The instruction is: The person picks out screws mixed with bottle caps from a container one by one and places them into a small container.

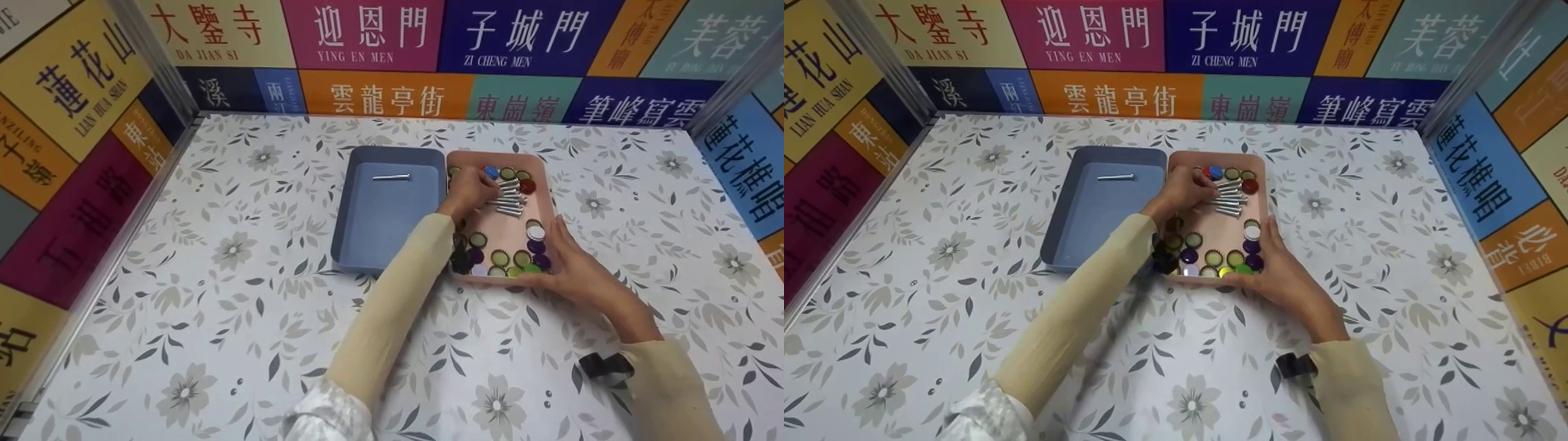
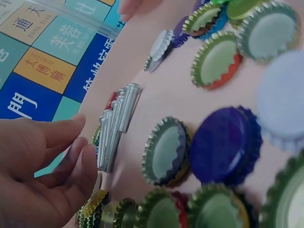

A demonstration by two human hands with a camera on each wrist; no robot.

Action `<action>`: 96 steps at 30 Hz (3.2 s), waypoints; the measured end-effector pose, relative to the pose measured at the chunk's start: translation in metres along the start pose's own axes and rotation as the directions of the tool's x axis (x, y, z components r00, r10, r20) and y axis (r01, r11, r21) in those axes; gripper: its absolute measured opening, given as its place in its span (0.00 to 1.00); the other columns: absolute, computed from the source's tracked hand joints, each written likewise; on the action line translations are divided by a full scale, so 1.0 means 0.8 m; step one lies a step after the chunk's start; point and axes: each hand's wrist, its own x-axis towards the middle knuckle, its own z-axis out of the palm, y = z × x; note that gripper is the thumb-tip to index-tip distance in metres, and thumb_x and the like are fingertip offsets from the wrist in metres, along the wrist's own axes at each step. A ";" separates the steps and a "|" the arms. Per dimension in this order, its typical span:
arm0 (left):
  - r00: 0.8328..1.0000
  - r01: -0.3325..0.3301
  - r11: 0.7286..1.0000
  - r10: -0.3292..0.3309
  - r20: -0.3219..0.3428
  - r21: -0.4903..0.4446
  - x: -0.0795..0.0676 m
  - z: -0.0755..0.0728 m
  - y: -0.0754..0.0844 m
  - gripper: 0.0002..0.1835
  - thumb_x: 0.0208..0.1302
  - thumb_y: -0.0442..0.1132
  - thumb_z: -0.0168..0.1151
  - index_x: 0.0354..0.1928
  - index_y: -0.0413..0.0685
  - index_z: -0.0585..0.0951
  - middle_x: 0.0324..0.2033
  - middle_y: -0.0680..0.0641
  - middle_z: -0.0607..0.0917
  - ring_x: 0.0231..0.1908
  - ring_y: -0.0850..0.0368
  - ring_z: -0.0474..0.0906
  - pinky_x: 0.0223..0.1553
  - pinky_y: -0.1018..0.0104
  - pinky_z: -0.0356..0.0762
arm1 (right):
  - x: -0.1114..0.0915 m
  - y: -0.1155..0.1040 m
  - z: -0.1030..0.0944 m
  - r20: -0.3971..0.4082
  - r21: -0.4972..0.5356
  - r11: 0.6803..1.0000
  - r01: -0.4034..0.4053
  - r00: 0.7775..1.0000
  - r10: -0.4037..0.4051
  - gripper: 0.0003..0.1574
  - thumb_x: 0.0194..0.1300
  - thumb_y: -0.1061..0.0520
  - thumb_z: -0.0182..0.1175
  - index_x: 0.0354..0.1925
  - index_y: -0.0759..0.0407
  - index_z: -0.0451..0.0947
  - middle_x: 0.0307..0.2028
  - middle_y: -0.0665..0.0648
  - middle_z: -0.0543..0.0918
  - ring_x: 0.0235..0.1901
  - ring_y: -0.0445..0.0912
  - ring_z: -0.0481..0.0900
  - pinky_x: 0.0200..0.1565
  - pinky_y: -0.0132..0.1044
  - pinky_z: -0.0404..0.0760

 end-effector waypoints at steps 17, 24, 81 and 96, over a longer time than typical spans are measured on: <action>0.999 0.019 0.986 -0.011 -0.050 0.168 -0.002 0.012 0.003 0.01 0.56 0.32 0.73 0.31 0.41 0.90 0.33 0.46 0.91 0.25 0.63 0.74 0.25 0.76 0.68 | 0.002 -0.003 0.000 -0.007 0.036 0.999 0.005 1.000 -0.005 0.83 0.51 0.25 0.68 0.78 0.46 0.20 0.78 0.58 0.20 0.76 0.72 0.35 0.72 0.68 0.45; 0.999 0.028 0.971 -0.019 -0.040 0.238 -0.003 0.013 0.008 0.02 0.54 0.31 0.73 0.30 0.40 0.90 0.32 0.47 0.91 0.27 0.60 0.75 0.28 0.74 0.71 | 0.002 -0.002 -0.001 -0.007 0.026 1.000 0.011 1.000 -0.011 0.83 0.51 0.25 0.68 0.78 0.48 0.20 0.78 0.59 0.20 0.76 0.71 0.33 0.73 0.68 0.44; 0.975 0.048 0.981 -0.088 0.206 0.190 -0.001 0.002 0.003 0.18 0.67 0.31 0.58 0.17 0.47 0.70 0.15 0.53 0.72 0.18 0.60 0.74 0.23 0.70 0.69 | -0.001 0.001 0.005 -0.007 0.018 1.000 -0.005 1.000 0.005 0.82 0.52 0.23 0.66 0.78 0.46 0.20 0.78 0.57 0.19 0.76 0.73 0.34 0.71 0.69 0.43; 0.953 0.283 0.923 -0.241 0.182 -0.261 -0.006 -0.002 -0.004 0.06 0.62 0.34 0.68 0.36 0.36 0.85 0.26 0.43 0.90 0.25 0.55 0.88 0.32 0.70 0.82 | -0.002 0.000 0.006 -0.005 0.017 1.000 0.010 1.000 -0.010 0.81 0.52 0.23 0.65 0.78 0.47 0.20 0.78 0.57 0.19 0.76 0.73 0.34 0.71 0.69 0.44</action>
